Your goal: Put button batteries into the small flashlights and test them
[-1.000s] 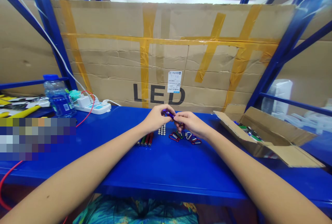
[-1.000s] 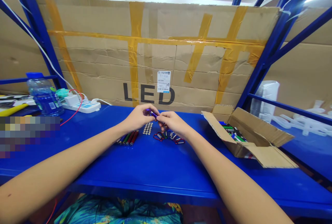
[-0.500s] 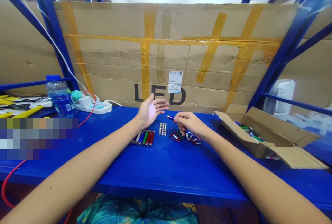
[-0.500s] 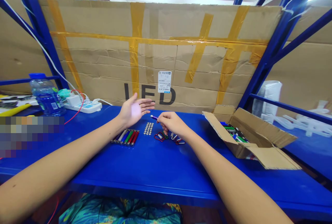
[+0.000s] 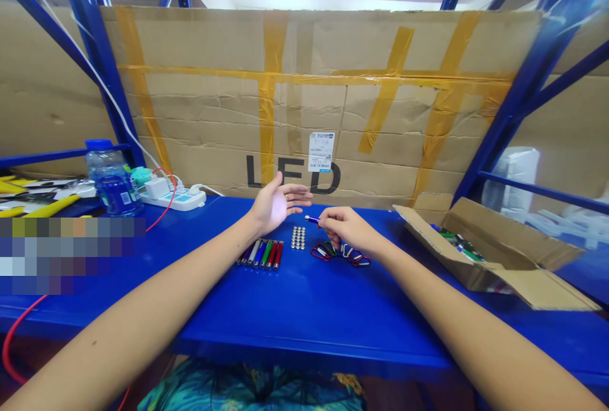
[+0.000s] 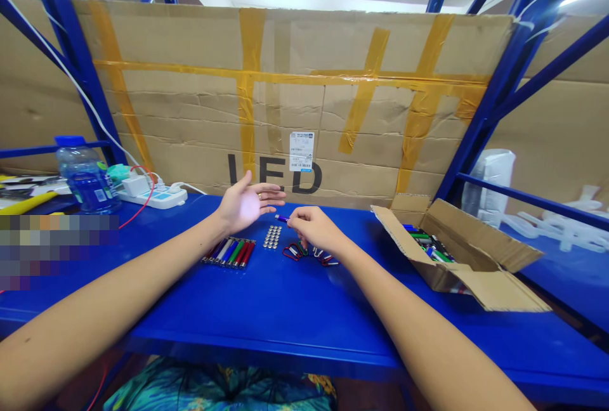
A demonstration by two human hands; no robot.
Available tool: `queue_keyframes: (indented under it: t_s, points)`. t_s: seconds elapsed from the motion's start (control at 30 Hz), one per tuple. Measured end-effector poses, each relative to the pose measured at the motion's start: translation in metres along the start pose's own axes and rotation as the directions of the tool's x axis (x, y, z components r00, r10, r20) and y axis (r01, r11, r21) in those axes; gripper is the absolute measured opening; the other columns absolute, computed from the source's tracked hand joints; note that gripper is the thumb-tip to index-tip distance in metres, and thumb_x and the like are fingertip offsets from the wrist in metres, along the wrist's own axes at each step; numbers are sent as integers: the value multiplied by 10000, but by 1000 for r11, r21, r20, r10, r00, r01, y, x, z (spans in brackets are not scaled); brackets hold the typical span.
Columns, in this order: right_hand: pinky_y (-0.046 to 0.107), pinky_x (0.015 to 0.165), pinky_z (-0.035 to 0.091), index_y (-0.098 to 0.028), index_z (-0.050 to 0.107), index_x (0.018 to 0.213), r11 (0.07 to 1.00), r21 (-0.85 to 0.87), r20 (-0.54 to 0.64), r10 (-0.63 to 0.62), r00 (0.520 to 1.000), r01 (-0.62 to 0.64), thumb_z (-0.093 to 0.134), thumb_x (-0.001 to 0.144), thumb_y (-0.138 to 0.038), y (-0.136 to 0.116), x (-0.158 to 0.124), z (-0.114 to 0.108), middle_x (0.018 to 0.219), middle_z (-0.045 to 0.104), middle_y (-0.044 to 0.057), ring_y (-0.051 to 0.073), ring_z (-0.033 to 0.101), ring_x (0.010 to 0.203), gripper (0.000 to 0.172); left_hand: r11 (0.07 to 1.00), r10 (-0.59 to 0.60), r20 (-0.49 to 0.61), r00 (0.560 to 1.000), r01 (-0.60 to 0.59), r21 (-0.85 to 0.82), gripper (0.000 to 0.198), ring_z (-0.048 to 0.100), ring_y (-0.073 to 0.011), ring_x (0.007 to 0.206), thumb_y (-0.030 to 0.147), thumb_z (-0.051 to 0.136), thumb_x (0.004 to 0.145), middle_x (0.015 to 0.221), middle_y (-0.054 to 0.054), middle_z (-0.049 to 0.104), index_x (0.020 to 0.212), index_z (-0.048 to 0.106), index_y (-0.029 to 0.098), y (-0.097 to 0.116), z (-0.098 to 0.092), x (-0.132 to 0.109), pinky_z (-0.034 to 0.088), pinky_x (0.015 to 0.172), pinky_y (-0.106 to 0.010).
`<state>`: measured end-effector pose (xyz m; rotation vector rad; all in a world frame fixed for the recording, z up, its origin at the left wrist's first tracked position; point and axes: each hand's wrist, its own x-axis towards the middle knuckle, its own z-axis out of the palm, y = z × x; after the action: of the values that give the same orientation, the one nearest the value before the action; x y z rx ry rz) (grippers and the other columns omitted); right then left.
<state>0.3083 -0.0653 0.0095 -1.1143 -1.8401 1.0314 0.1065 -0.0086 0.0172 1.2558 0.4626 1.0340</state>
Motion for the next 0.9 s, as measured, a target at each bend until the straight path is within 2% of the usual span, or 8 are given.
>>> queue_keyframes:
  t_s: [0.23,0.6,0.9]
  points:
    - [234,402,381,-178,556,696,999,-26,-21,-32,999,32,539,793,-302,5,3,-1,481,462,-60,92,464,371,158,1000,-7,10,1000,7,13,690,639,-288,1009,686,311,894,1044,-157,717,969,702,123,0,1,-1,466,841,-387]
    - [239,424,396,-194,514,698,991,-136,-38,-26,999,20,528,811,-311,2,0,0,476,473,-55,104,471,391,163,999,2,9,1000,-3,32,668,638,-281,987,691,353,878,1024,-152,720,947,706,128,-2,0,0,462,828,-377]
    - [247,430,406,-198,523,721,990,-139,-69,-42,997,32,527,826,-316,4,1,0,475,466,-56,106,460,388,158,998,14,21,1000,-15,62,657,641,-285,1002,692,371,871,1033,-154,721,947,711,135,-3,-2,1,465,828,-381]
